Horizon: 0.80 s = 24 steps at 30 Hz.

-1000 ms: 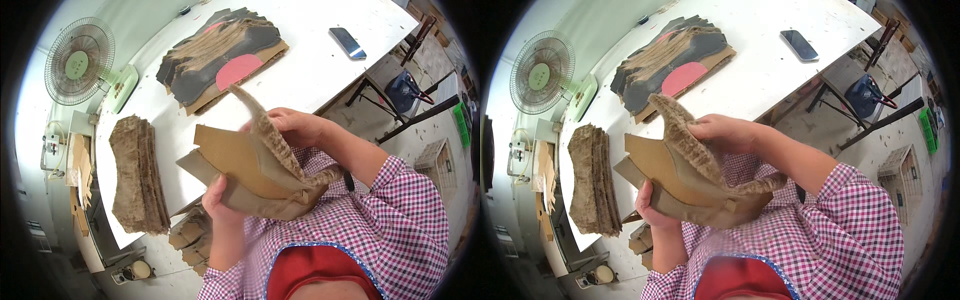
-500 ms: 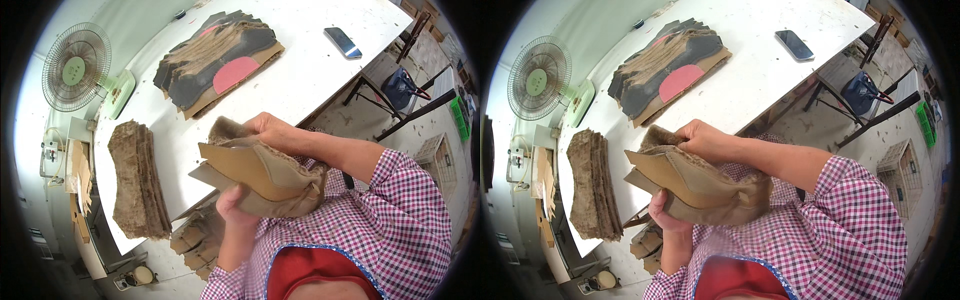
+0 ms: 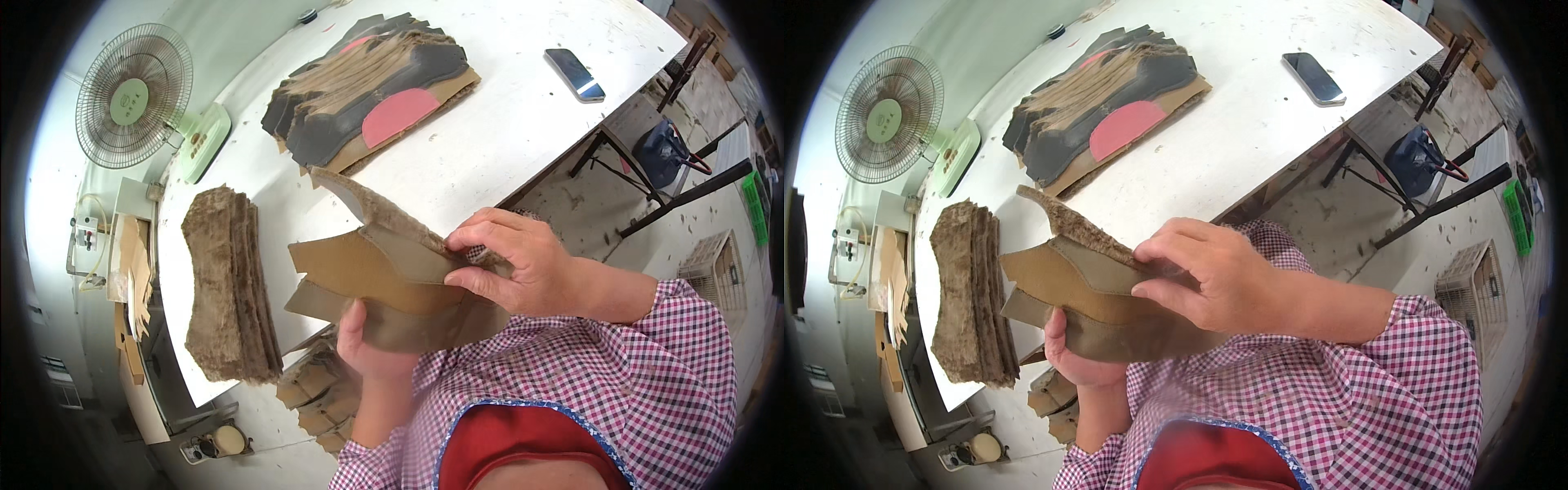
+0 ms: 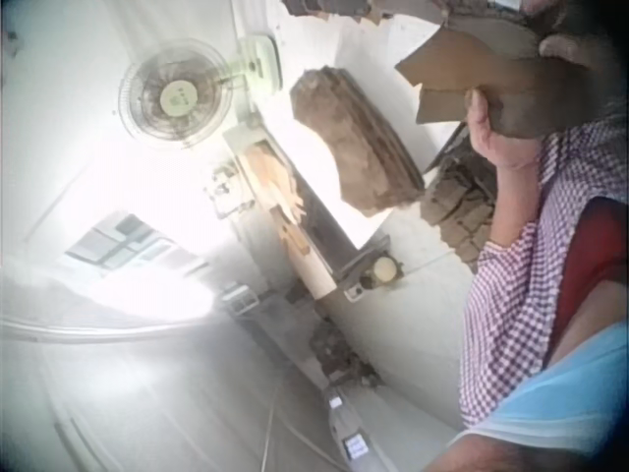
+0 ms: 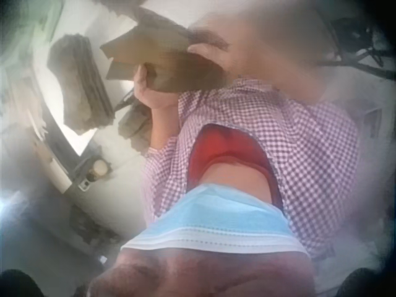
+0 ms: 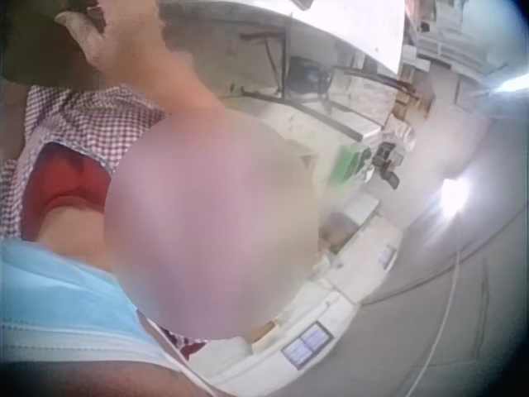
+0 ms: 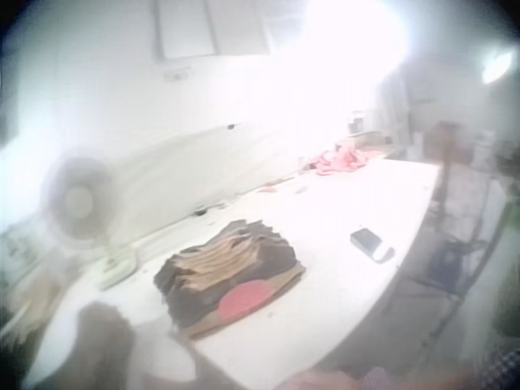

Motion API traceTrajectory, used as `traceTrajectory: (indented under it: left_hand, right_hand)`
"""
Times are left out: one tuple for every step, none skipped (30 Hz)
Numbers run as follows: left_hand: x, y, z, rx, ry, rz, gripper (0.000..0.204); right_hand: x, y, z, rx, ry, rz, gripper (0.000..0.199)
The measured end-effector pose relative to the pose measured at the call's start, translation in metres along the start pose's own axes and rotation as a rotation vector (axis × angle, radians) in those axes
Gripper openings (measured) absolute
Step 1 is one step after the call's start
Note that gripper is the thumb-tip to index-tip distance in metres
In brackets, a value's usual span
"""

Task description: The person repeatedly picks up individual pieces of layered material from a stack on a white table, turns them over, and places them back down. The person handles the materials by hand without using tools.

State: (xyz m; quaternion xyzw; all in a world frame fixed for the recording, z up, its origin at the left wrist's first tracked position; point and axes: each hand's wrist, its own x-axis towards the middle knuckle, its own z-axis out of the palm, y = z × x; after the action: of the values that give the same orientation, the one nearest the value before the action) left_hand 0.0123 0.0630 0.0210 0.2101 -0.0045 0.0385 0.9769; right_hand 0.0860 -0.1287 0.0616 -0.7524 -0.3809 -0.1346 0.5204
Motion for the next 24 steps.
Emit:
traceTrajectory:
  left_hand:
    - [-0.001, 0.0, 0.0, -0.004, -0.005, -0.002, 0.051]
    - [-0.002, 0.001, -0.001, -0.006, -0.009, 0.0, 0.052]
    - [-0.003, 0.002, -0.002, -0.008, -0.014, 0.001, 0.052]
    - [-0.004, 0.003, -0.002, 0.011, -0.031, 0.006, 0.053]
    - [-0.004, 0.004, -0.003, 0.028, -0.048, 0.008, 0.053]
    - [-0.004, 0.004, -0.003, 0.044, -0.064, 0.009, 0.053]
    - [-0.004, 0.005, -0.002, 0.063, -0.079, 0.013, 0.054]
    - [-0.004, 0.004, 0.0, 0.081, -0.093, 0.015, 0.055]
    - [-0.003, 0.003, 0.002, 0.098, -0.108, 0.017, 0.055]
    - [-0.003, 0.003, 0.004, 0.119, -0.103, 0.025, 0.056]
    - [-0.002, 0.003, 0.007, 0.139, -0.098, 0.032, 0.056]
    - [-0.002, 0.003, 0.009, 0.159, -0.093, 0.039, 0.056]
    - [-0.002, 0.002, 0.008, 0.162, -0.086, 0.029, 0.056]
    - [-0.002, 0.002, 0.005, 0.165, -0.079, 0.021, 0.056]
    - [-0.001, 0.001, 0.004, 0.168, -0.072, 0.012, 0.057]
    - [0.0, 0.001, 0.004, 0.178, -0.062, 0.011, 0.056]
    - [0.0, 0.0, 0.004, 0.188, -0.051, 0.007, 0.056]
    - [0.001, -0.001, 0.003, 0.199, -0.041, 0.003, 0.055]
    - [0.001, -0.003, 0.001, 0.2, -0.049, 0.002, 0.055]
    - [0.0, -0.004, -0.003, 0.198, -0.056, 0.004, 0.055]
    - [-0.001, -0.005, -0.004, 0.197, -0.063, 0.006, 0.055]
    - [-0.001, -0.006, -0.003, 0.227, -0.035, 0.015, 0.055]
    - [-0.001, -0.009, 0.0, 0.254, -0.006, 0.022, 0.055]
    - [-0.002, -0.01, 0.001, 0.281, 0.023, 0.03, 0.056]
  right_hand:
    - [0.0, -0.001, -0.001, 0.015, -0.016, 0.008, 0.023]
    - [0.0, -0.002, -0.002, 0.034, -0.034, 0.014, 0.023]
    - [0.0, -0.004, -0.004, 0.053, -0.053, 0.02, 0.023]
    - [0.001, -0.006, -0.005, 0.064, -0.073, 0.031, 0.022]
    - [0.0, -0.009, -0.006, 0.073, -0.093, 0.045, 0.02]
    - [-0.001, -0.01, -0.007, 0.082, -0.113, 0.06, 0.019]
    - [-0.002, -0.011, -0.007, 0.077, -0.117, 0.045, 0.018]
    - [-0.003, -0.011, -0.006, 0.069, -0.12, 0.032, 0.017]
    - [-0.005, -0.011, -0.006, 0.061, -0.124, 0.019, 0.016]
    - [-0.007, -0.013, -0.007, 0.087, -0.122, 0.063, 0.017]
    - [-0.009, -0.015, -0.008, 0.112, -0.12, 0.107, 0.017]
    - [-0.01, -0.017, -0.008, 0.137, -0.117, 0.151, 0.017]
    - [-0.012, -0.017, -0.008, 0.172, -0.11, 0.187, 0.017]
    - [-0.014, -0.015, -0.007, 0.208, -0.104, 0.221, 0.018]
    - [-0.014, -0.015, -0.007, 0.244, -0.097, 0.255, 0.018]
    - [-0.012, -0.015, -0.007, 0.253, -0.101, 0.266, 0.018]
    - [-0.011, -0.015, -0.008, 0.263, -0.103, 0.278, 0.017]
    - [-0.009, -0.015, -0.009, 0.273, -0.105, 0.291, 0.017]
    - [-0.007, -0.016, -0.01, 0.272, -0.107, 0.298, 0.017]
    - [-0.005, -0.018, -0.011, 0.272, -0.113, 0.305, 0.017]
    - [-0.004, -0.019, -0.011, 0.271, -0.119, 0.311, 0.017]
    - [-0.005, -0.019, -0.011, 0.255, -0.108, 0.276, 0.016]
    - [-0.006, -0.018, -0.01, 0.237, -0.099, 0.243, 0.016]
    - [-0.008, -0.017, -0.009, 0.219, -0.09, 0.21, 0.016]
